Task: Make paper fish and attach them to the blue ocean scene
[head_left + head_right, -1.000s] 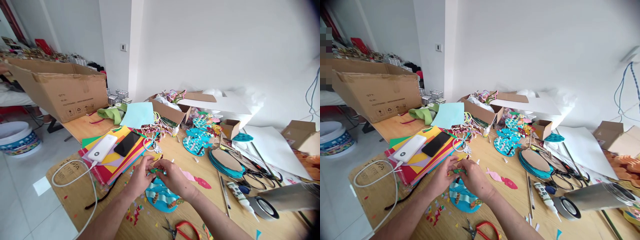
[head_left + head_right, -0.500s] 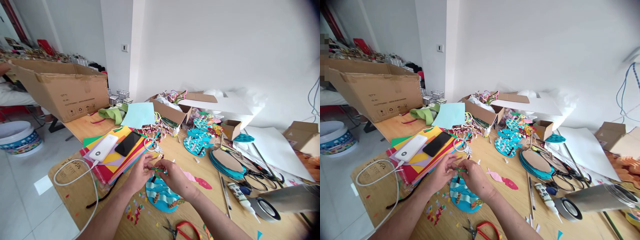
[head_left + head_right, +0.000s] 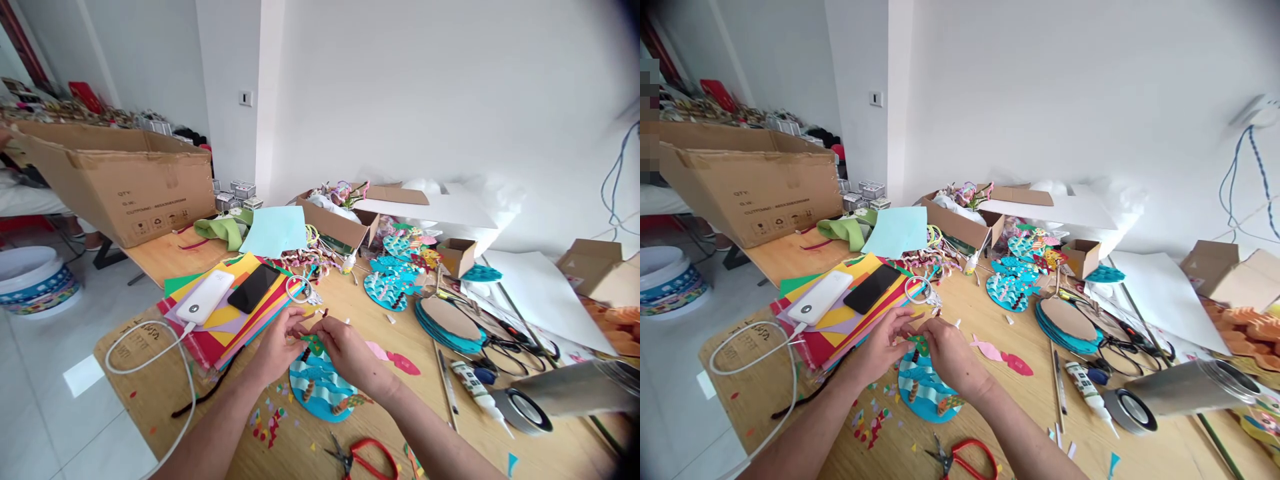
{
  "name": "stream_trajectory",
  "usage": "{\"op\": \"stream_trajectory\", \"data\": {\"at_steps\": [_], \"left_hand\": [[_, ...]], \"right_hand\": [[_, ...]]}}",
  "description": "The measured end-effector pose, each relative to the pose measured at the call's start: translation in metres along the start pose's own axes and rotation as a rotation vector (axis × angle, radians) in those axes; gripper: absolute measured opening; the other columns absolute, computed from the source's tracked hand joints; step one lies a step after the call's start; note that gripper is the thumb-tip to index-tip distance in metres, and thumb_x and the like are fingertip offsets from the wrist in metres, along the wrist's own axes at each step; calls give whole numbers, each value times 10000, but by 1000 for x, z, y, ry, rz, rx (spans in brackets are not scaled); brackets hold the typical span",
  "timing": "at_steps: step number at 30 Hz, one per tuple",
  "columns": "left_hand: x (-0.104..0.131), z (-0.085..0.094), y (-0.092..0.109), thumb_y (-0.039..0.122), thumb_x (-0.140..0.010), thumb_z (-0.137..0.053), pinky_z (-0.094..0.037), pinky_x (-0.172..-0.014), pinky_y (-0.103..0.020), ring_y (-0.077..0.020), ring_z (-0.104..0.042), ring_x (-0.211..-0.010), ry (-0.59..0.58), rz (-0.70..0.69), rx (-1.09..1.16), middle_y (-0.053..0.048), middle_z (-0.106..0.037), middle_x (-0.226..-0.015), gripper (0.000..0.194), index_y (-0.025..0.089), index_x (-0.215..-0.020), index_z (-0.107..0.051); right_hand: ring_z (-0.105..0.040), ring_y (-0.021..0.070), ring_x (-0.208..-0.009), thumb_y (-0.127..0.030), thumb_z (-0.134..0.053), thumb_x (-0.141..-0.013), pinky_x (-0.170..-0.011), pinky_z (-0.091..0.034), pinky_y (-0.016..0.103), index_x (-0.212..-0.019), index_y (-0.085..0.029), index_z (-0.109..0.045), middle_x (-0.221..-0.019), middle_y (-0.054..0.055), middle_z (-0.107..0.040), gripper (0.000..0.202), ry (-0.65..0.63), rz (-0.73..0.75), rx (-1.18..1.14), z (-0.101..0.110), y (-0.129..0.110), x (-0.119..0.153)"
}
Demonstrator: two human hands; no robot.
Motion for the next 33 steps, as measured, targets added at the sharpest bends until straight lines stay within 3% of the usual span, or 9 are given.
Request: {"op": "stream_trajectory", "data": {"at_steps": [7,18,22,27,33], "left_hand": [[-1,-5,-13,6,-658,-602,-486,-846,-326,-161,-610,-941,-16,-13,1,-101,-601,-1206,527,204,-1130,-476],[-2,-4,-18,-7,-637,-574,-485,-786,-293,-161,-607,-947,11,-13,1,-90,-581,-1200,543,220,-1118,-468],[-1,-2,-13,9,-642,-599,-478,-793,-304,-145,-595,-889,25,-20,-57,-80,-602,-1146,531,214,-1115,-469],[1,0,0,51,-660,-644,-449,-824,-319,-198,-556,-1047,15,-24,-149,-108,-582,-1190,504,202,-1114,-484],[1,6,4,319,-791,-643,-413,-928,-368,-243,-497,-1183,49,-69,-89,-134,-552,-1253,405,193,-1137,-475]], "right_hand": [[-623,165,-855,-146,-373,-911,-753,-454,280,-930,-194,-588,-929,49,-676,221,10,62,-77,-5,0,-1],[-611,174,-829,-123,-362,-908,-722,-458,297,-981,-194,-565,-969,81,-610,226,39,74,31,-1,-8,0],[-614,177,-851,-154,-338,-924,-746,-466,307,-1005,-195,-556,-1002,79,-599,236,84,61,46,10,-8,1],[-619,172,-826,-221,-344,-938,-732,-473,297,-981,-204,-569,-963,68,-607,229,164,-3,7,33,-3,6],[-618,188,-797,-304,-414,-914,-693,-478,300,-942,-202,-600,-935,77,-644,214,314,-80,-41,60,5,26]]}}
Point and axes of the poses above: each hand's wrist, its own x-axis away from the middle knuckle, its own z-axis out of the back of the hand, y = z × x, the point moved 7 cm from there along -x, towards the middle knuckle
